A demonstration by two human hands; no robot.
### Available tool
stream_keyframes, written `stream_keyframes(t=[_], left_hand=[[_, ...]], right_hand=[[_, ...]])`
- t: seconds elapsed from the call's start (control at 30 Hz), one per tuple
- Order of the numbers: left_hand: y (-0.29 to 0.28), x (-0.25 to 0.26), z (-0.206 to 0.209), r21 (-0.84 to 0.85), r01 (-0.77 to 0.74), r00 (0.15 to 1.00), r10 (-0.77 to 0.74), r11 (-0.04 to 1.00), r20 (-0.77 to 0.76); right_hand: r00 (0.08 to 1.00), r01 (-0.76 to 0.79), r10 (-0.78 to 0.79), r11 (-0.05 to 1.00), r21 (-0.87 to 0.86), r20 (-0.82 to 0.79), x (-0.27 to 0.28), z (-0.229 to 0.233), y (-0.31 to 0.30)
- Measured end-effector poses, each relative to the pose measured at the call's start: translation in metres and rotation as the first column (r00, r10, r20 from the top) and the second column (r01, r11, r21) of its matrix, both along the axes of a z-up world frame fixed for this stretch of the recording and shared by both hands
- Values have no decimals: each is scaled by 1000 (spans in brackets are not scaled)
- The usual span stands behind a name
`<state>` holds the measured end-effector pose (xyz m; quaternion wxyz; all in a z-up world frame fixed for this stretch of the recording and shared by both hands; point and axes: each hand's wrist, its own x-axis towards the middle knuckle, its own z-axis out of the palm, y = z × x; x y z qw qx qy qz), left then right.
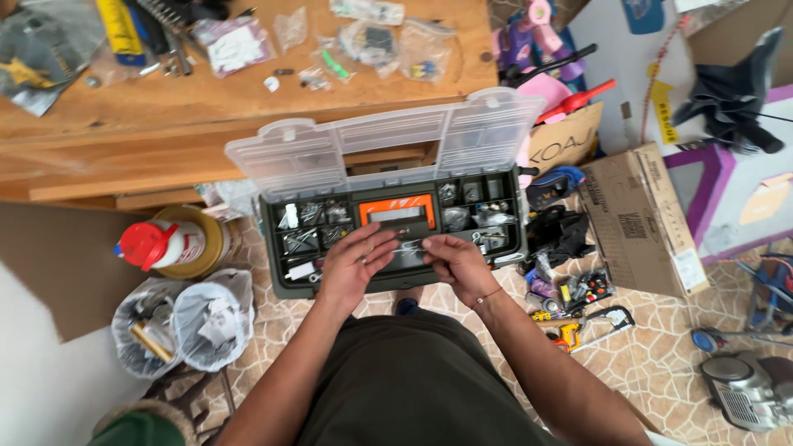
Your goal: Search through a toolbox and inspect small components
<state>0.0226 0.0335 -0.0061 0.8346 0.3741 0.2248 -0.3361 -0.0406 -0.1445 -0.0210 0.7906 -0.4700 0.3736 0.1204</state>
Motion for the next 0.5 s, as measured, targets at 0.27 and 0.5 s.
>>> stream_keyframes(t=[0.27,0.5], left_hand=[[3,-10,6,108,33,999,-32,994,-8],[-7,-14,17,102,51,997,-45,993,-68]], right_hand=[[995,-41,-32,740,-672,-95,18,-33,-86],[883,-463,197,213,-860,-427,55,-53,-131]])
